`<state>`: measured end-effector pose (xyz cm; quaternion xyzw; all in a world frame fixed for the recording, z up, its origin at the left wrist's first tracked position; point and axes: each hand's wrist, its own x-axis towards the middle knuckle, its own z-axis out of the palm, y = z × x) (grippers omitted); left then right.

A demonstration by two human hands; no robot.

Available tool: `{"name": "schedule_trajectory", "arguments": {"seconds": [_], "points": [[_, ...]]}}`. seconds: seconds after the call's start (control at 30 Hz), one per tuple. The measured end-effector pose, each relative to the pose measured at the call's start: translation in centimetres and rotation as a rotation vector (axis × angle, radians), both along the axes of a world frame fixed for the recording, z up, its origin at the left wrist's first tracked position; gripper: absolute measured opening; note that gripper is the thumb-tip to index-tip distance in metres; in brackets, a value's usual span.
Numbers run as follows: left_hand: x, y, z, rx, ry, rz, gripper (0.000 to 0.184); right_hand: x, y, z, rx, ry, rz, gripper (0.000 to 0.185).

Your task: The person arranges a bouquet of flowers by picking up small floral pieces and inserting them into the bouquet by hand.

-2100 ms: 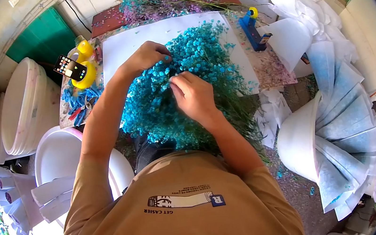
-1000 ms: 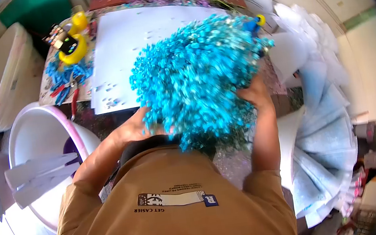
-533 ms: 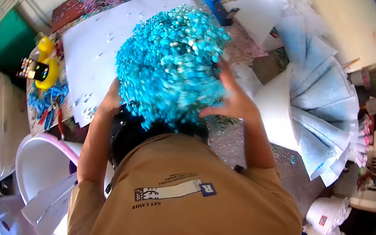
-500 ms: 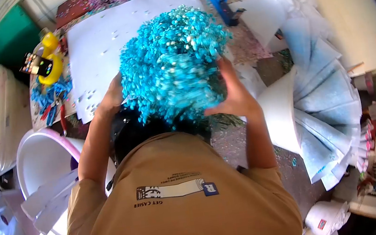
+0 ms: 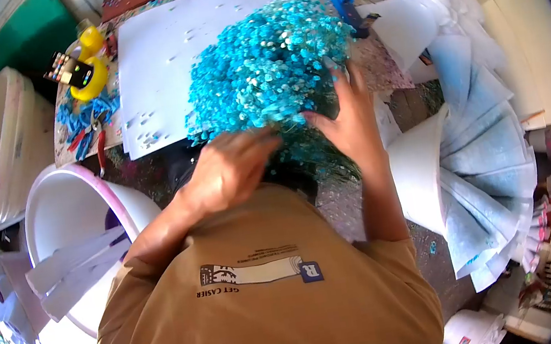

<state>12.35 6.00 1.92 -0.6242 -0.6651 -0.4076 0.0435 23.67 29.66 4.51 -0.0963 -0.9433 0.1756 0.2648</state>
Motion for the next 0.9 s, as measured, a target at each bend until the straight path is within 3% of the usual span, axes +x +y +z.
{"name": "schedule_trajectory", "arguments": {"seconds": [0.03, 0.1, 0.17, 0.27, 0.37, 0.5, 0.7, 0.83, 0.9], "points": [[-0.4, 0.4, -0.2, -0.165, -0.028, 0.048, 0.031, 1.0, -0.7, 0.8, 0.040, -0.031, -0.109, 0.082], [-0.6, 1.4, -1.2, 0.005, -0.042, 0.099, 0.029, 2.8, -1.2, 3.0, 0.150, 0.048, -0.169, 0.076], [-0.5, 1.4, -1.3, -0.097, -0.055, 0.085, 0.026, 4.1, -1.6, 4.2, 0.139, 0.290, -0.174, 0.043], [-0.4, 1.6, -1.1, -0.095, -0.038, 0.100, 0.025, 5.6, -3.2, 3.1, -0.168, 0.435, -0.061, 0.023], [-0.1, 2.0, -1.0, -0.036, -0.110, 0.097, 0.024, 2.7, -4.4, 0.4, -0.170, 0.251, 0.171, 0.026], [0.4, 1.8, -0.3, 0.130, -0.179, 0.080, 0.026, 0.1, -4.5, -2.0, 0.020, 0.275, 0.086, 0.026], [0.7, -0.1, 1.7, 0.181, -0.307, 0.142, 0.019, 0.2, -4.0, -3.2, -0.423, 0.408, 0.065, 0.022], [0.1, 1.3, 2.4, 0.272, -0.297, 0.287, 0.021, 0.7, -3.7, -4.0, -0.423, 0.387, 0.060, 0.022], [-0.5, 2.0, 2.5, 0.197, -0.164, 0.376, 0.024, 0.8, -3.5, -4.5, -0.459, 0.383, 0.062, 0.021]]}}
